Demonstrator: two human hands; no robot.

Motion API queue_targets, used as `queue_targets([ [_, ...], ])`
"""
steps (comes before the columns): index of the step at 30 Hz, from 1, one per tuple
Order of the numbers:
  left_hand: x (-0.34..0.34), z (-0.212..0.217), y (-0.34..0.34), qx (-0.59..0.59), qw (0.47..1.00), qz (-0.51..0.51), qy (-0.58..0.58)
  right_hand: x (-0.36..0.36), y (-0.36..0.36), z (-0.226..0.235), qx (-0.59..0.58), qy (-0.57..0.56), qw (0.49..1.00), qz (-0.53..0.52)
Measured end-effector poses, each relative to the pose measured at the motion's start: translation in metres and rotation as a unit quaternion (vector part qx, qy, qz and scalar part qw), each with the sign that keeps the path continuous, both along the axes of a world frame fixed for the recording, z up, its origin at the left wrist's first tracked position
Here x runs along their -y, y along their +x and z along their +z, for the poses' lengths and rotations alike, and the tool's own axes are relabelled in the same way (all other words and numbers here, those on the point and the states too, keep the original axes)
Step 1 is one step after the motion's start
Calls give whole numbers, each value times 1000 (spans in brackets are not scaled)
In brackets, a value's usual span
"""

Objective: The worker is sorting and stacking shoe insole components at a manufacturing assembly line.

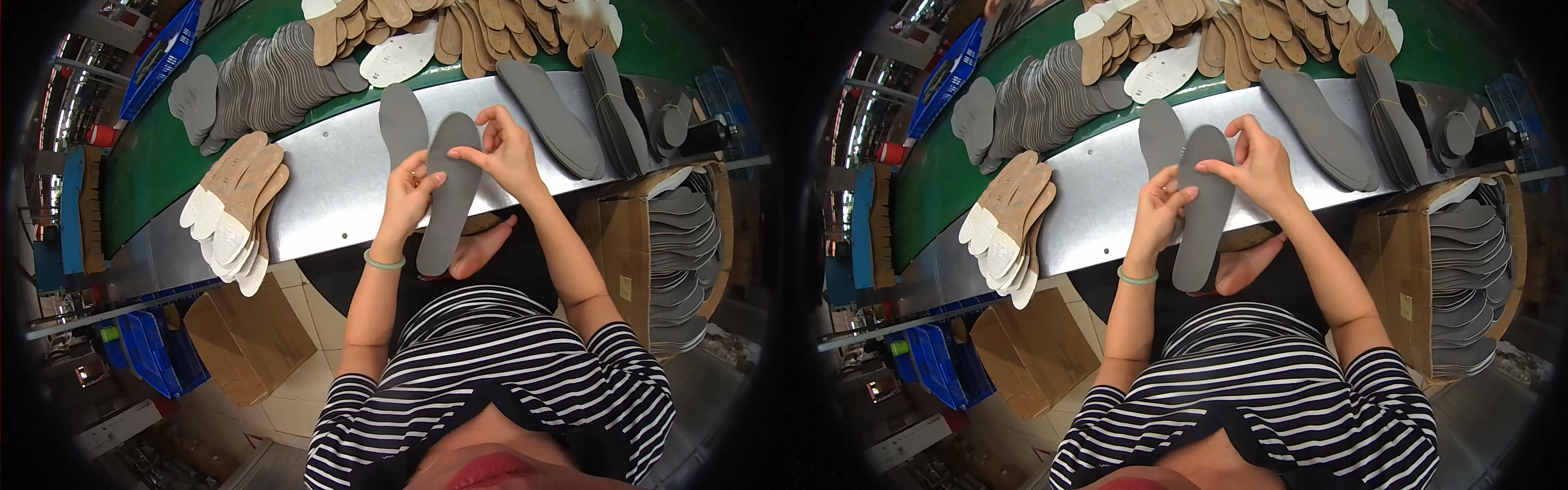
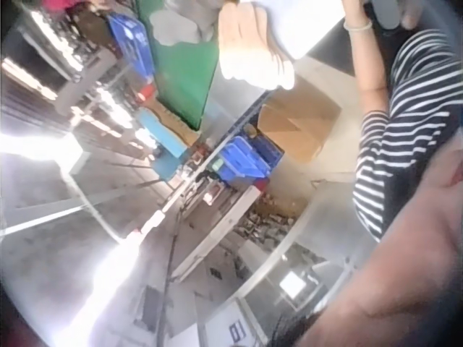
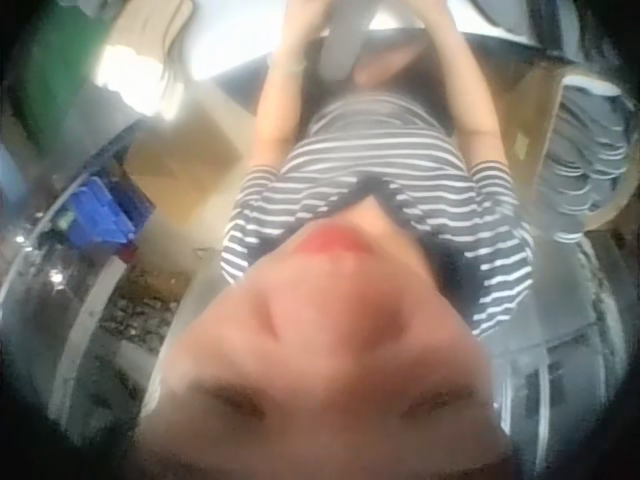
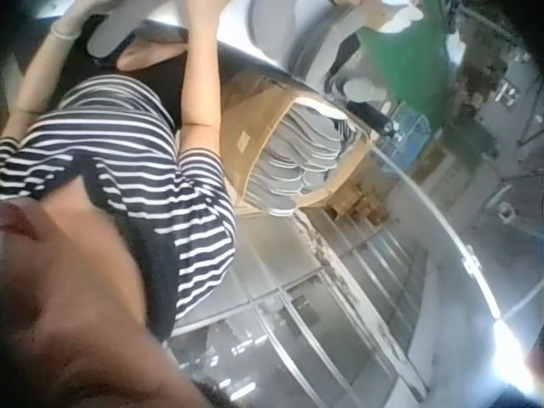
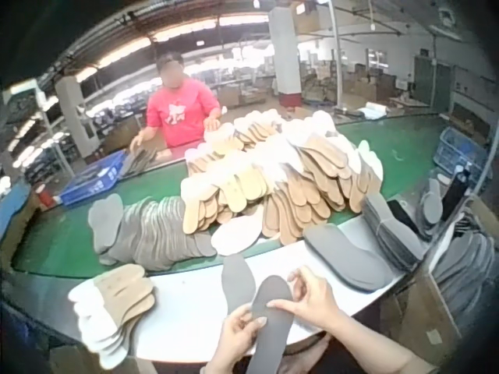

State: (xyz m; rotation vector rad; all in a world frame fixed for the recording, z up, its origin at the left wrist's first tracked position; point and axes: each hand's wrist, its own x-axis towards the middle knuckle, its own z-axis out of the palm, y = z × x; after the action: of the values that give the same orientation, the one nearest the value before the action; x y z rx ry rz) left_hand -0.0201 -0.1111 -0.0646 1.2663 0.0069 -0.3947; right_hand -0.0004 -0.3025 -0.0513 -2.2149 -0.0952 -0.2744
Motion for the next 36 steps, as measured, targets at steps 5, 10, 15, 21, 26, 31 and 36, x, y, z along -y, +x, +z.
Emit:
queue_targets([
  [5, -18, -15, 8, 4, 999, 6, -43, -6, -38, -26, -69, 239, 962, 111],
  [10, 5, -7, -4, 81, 996, 45, 2, -15, -36, -31, -149, 414, 891, 116],
  [15, 5, -5, -2, 158, 982, 67, 74, -12, -33, -9, -217, 405, 882, 108],
  [21, -1, -23, -2, 65, 996, 66, -4, 3, -18, -16, -233, 326, 900, 169],
  [26, -7, -24, -10, 38, 994, -52, 92, 1, 2, -9, -140, 367, 910, 135],
  [31, -3, -33, -3, 48, 991, -41, 121, 15, 14, -13, -252, 269, 924, 98],
  [36, -24, -21, 56, 125, 960, 90, 235, 70, 49, -18, -6, -25, 998, -57],
])
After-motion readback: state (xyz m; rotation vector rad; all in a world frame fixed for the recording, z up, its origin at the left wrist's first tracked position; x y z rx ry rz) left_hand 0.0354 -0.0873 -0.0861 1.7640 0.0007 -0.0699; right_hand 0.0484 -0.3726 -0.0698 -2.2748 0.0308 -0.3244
